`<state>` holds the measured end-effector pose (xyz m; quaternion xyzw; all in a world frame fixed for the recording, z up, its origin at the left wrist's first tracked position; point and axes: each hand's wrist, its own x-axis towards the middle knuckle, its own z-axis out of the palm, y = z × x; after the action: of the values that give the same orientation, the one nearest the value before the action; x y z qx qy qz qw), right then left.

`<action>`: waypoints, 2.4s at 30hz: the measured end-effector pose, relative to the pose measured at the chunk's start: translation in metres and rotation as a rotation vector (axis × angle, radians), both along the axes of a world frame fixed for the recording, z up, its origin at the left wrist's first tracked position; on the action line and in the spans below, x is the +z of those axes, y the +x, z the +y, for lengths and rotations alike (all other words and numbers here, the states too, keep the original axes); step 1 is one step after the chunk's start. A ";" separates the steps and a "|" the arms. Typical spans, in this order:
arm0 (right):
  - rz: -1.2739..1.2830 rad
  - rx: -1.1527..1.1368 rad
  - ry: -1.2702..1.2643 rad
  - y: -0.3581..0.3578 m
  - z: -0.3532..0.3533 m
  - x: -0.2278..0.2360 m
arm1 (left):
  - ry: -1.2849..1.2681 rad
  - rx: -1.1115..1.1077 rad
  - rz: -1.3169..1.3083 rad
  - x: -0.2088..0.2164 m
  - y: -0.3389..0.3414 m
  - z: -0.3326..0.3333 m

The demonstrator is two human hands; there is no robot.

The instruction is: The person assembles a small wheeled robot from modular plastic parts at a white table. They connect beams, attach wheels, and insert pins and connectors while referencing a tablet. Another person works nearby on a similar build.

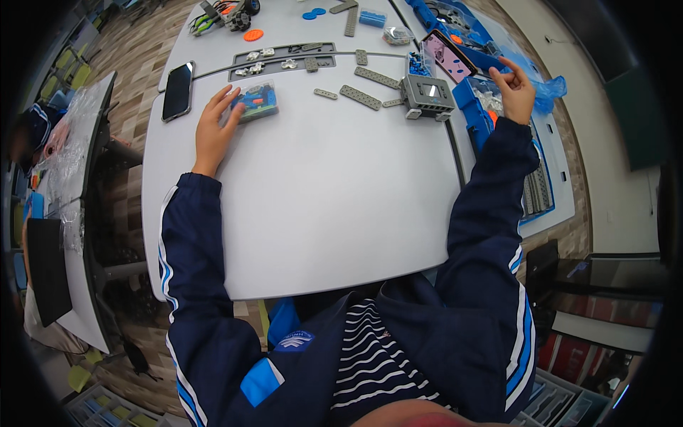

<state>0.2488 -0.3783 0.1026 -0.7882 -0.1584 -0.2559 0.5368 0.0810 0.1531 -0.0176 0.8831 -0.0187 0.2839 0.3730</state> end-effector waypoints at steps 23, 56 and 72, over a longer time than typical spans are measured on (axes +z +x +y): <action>-0.304 0.765 -0.411 -0.241 0.203 -0.115 | 0.284 0.537 -0.084 -0.009 -0.028 0.023; 0.758 1.435 0.216 -0.224 0.281 -0.147 | 0.638 0.429 0.267 -0.023 0.401 -0.090; 0.553 1.310 0.184 -0.247 0.309 -0.212 | 0.607 0.233 -0.168 -0.047 0.424 -0.085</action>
<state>0.0013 -0.0696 -0.1096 -0.5188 -0.4351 0.3157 0.6647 0.5055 0.0677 -0.0651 0.9236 -0.0319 0.3781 0.0553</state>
